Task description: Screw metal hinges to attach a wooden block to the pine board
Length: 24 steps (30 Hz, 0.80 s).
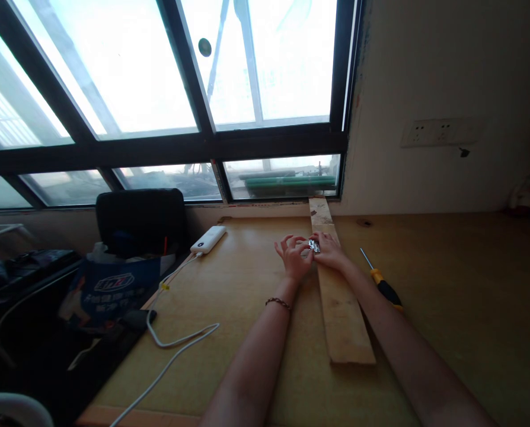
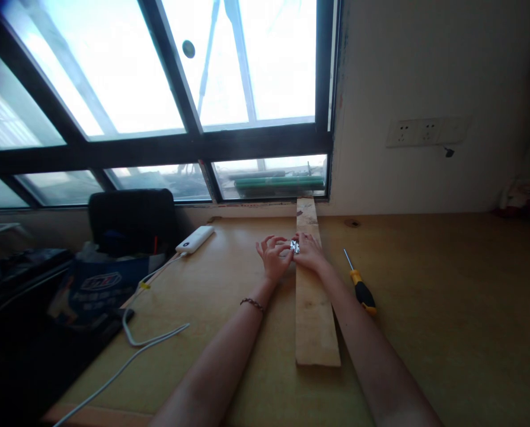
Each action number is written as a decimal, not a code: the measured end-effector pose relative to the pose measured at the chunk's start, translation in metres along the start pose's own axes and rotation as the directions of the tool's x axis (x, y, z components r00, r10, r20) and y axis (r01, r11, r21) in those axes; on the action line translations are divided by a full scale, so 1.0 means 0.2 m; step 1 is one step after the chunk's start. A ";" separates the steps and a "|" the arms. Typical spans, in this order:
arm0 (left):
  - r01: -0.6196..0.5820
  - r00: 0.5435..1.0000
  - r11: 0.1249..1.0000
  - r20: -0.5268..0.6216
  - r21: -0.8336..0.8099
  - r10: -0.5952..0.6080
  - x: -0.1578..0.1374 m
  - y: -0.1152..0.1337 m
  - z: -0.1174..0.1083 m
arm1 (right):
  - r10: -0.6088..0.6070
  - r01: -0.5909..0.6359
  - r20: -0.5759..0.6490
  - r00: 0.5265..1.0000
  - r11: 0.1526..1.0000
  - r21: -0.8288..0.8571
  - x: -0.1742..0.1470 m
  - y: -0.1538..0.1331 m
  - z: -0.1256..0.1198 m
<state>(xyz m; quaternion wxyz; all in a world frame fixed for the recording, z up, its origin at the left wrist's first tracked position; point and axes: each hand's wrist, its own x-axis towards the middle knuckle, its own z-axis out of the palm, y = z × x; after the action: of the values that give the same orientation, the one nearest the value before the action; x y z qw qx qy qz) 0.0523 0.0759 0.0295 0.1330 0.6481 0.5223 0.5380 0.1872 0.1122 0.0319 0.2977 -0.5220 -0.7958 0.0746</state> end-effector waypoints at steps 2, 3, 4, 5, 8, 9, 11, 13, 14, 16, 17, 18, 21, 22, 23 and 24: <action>-0.023 1.000 0.999 0.001 0.028 0.023 0.00 -0.01 0.00 | 0.000 0.000 0.003 1.000 1.000 -0.004 0.00 0.00 0.00; -0.034 0.999 0.999 -0.001 0.039 0.034 0.00 -0.01 0.01 | 0.000 0.000 0.007 1.000 1.000 -0.005 0.00 -0.01 -0.01; -0.042 0.999 0.998 -0.007 0.047 0.043 0.00 -0.01 0.01 | 0.002 -0.002 0.010 1.000 1.000 -0.005 0.00 -0.01 -0.01; -0.050 0.999 0.997 -0.016 0.051 0.051 0.00 -0.02 0.01 | 0.003 -0.003 0.013 1.000 1.000 -0.006 0.00 -0.01 -0.01; -0.065 0.997 0.997 -0.028 0.048 0.066 -0.01 -0.02 0.02 | 0.008 -0.008 0.016 1.000 1.000 -0.010 0.00 -0.02 -0.02; -0.065 0.998 0.997 -0.018 0.041 0.066 -0.01 -0.02 0.02 | 0.009 -0.009 0.016 1.000 1.000 -0.010 0.00 -0.02 -0.02; -0.059 0.998 0.998 0.008 0.015 0.059 -0.01 -0.03 0.02 | 0.008 -0.008 0.017 1.000 1.000 -0.009 0.00 -0.02 -0.02; -0.058 0.998 0.998 0.020 0.000 0.058 0.00 -0.04 0.03 | 0.007 -0.007 0.016 1.000 1.000 -0.007 0.00 -0.02 -0.02; -0.062 0.998 0.998 0.020 0.004 0.062 0.00 -0.05 0.03 | 0.007 -0.006 0.015 1.000 1.000 -0.007 0.00 -0.02 -0.02; -0.078 0.997 0.997 0.017 0.030 0.077 0.00 -0.06 0.04 | 0.004 -0.004 0.011 1.000 1.000 -0.008 0.00 -0.02 -0.01; -0.085 0.996 0.995 0.016 0.043 0.084 0.00 -0.06 0.04 | 0.003 -0.003 0.008 1.000 1.000 -0.009 0.00 -0.02 -0.01; -0.089 0.996 0.995 0.015 0.053 0.089 0.00 -0.07 0.04 | 0.000 0.000 0.007 1.000 1.000 -0.008 0.00 -0.01 -0.01; -0.089 0.996 0.991 0.013 0.098 0.089 0.00 -0.07 0.04 | -0.004 0.004 0.001 1.000 1.000 -0.006 0.00 -0.01 -0.01; -0.090 0.996 0.988 0.011 0.124 0.090 0.00 -0.07 0.05 | -0.003 0.003 0.000 1.000 1.000 -0.005 0.00 -0.01 -0.01; -0.095 0.995 0.984 0.008 0.152 0.095 0.00 -0.07 0.05 | -0.004 0.004 -0.002 1.000 1.000 -0.004 0.00 -0.01 0.00; -0.102 0.995 0.979 0.002 0.179 0.103 0.00 -0.08 0.05 | -0.005 0.005 -0.004 1.000 1.000 -0.002 0.00 0.00 0.00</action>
<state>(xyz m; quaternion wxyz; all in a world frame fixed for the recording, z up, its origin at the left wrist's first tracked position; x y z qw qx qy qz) 0.0528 0.0865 0.0144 0.0446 0.6813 0.5349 0.4977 0.1865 0.1124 0.0326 0.2987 -0.5206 -0.7966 0.0722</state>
